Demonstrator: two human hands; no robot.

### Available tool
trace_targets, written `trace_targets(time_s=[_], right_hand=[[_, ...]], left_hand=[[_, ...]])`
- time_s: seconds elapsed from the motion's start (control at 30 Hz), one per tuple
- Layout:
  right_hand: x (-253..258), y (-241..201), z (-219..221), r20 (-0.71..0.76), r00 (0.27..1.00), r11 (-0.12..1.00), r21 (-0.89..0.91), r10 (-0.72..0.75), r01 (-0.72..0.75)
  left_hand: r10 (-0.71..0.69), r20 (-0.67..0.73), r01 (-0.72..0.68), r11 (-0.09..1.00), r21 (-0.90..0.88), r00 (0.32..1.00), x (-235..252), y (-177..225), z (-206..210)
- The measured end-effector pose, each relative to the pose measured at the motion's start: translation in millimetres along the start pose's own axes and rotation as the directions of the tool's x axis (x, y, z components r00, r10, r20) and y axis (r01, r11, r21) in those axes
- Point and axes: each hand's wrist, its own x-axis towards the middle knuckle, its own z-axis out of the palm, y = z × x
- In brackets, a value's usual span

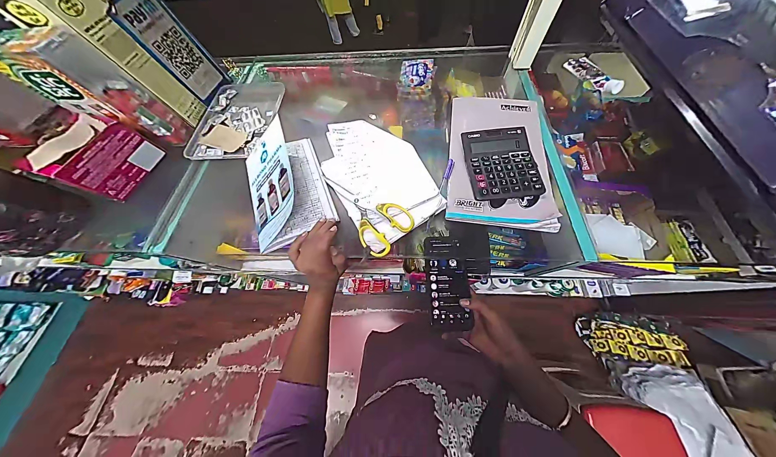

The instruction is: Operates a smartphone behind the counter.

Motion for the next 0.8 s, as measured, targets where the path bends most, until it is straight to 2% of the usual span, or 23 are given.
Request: trace_targets(time_s=[0.33,0.6,0.8], right_hand=[[-0.3,0.5,1.2,0.004,1.000,1.000,0.029,0.001,-0.001],[0.8,-0.2,14.0,-0.169,0.986,0.997,-0.077,0.008,-0.021],[1.5,0.6,12.8,-0.168,0.985,0.999,0.008,-0.044,0.046]], left_hand=[[0.012,0.007,-0.012,1.000,0.026,1.000,3.9,1.6,-2.3],[0.027,-0.018,-0.027,1.000,0.014,0.999,3.1,0.1,-0.3],[0.027,-0.024,-0.027,0.999,0.019,0.999,2.0,-0.9,0.2]])
